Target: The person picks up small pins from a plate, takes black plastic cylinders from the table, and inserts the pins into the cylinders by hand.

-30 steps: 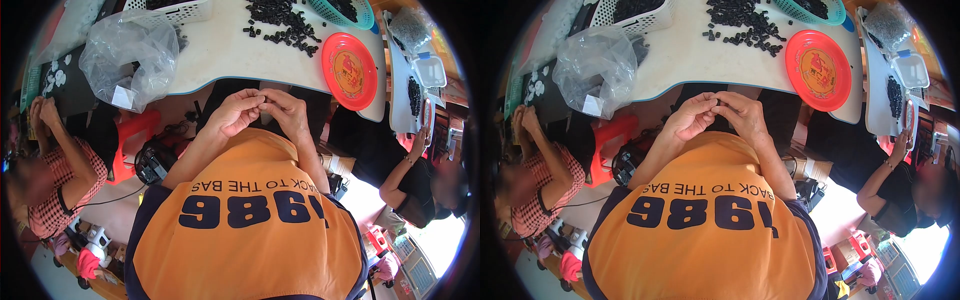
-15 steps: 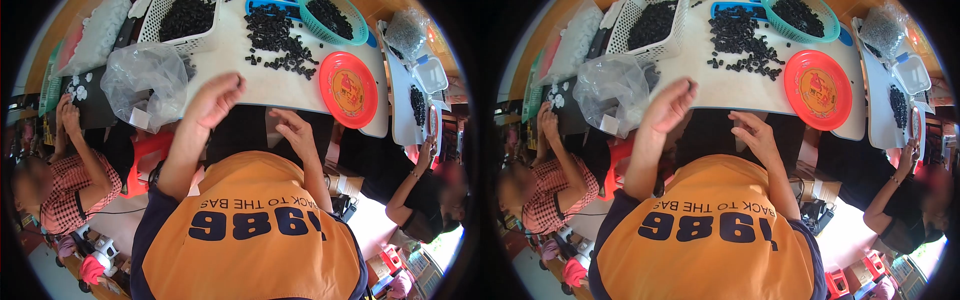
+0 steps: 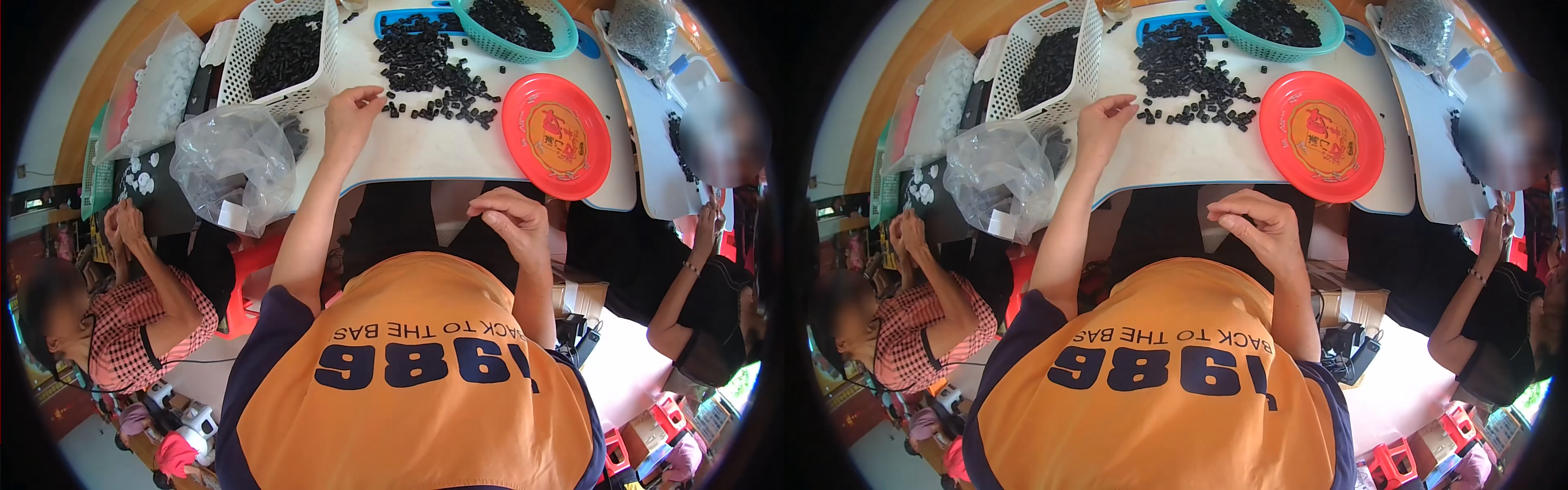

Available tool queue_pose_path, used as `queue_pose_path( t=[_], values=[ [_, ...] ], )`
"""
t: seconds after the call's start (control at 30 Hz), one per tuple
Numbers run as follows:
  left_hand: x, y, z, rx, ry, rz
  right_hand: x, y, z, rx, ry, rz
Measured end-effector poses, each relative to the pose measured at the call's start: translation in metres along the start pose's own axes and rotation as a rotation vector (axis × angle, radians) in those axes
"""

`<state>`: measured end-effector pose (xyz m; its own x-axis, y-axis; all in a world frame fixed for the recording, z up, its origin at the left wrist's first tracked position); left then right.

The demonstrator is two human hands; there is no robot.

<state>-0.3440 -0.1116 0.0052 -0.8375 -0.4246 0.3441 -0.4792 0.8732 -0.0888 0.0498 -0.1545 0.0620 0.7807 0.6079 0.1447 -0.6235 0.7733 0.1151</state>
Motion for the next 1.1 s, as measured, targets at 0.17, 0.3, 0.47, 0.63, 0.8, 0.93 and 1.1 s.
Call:
queue_pose_path(
  t=[0.17, 0.3, 0.47, 0.63, 0.8, 0.93, 1.1],
  values=[
    [-0.053, 0.022, 0.044, -0.277, 0.179, 0.007, 0.051, -0.026, -0.010, -0.079, -0.099, -0.212],
    [-0.073, 0.041, 0.053, -0.283, 0.126, 0.059, 0.092, -0.029, -0.016, -0.130, -0.094, -0.334],
    [-0.068, 0.018, 0.028, -0.282, -0.124, 0.060, 0.162, -0.025, -0.039, -0.248, -0.197, -0.587],
    [-0.057, -0.022, 0.006, -0.257, -0.357, 0.014, 0.234, 0.030, -0.075, -0.255, -0.932, -0.663],
    [-0.063, -0.065, -0.007, -0.188, -0.441, -0.003, 0.276, 0.090, -0.125, -0.106, -1.151, -0.600],
    [-0.064, -0.109, -0.015, -0.156, -0.435, 0.008, 0.285, 0.109, -0.132, -0.150, -1.185, -0.557],
    [-0.062, -0.135, -0.039, -0.071, -0.508, 0.031, 0.280, 0.126, -0.135, -0.200, -1.218, -0.467]
  ],
)
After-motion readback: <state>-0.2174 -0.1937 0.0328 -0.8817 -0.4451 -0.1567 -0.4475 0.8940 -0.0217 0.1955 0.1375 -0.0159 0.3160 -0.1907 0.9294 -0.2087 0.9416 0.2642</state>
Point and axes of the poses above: each hand's wrist, its own y-axis towards the middle knuckle, its own x-axis out of the back of the hand, z = x × y, the point moved 3 cm from there along y, towards the middle knuckle, and after that the axes turned 13 degrees about -y, right-handed, at the moved point
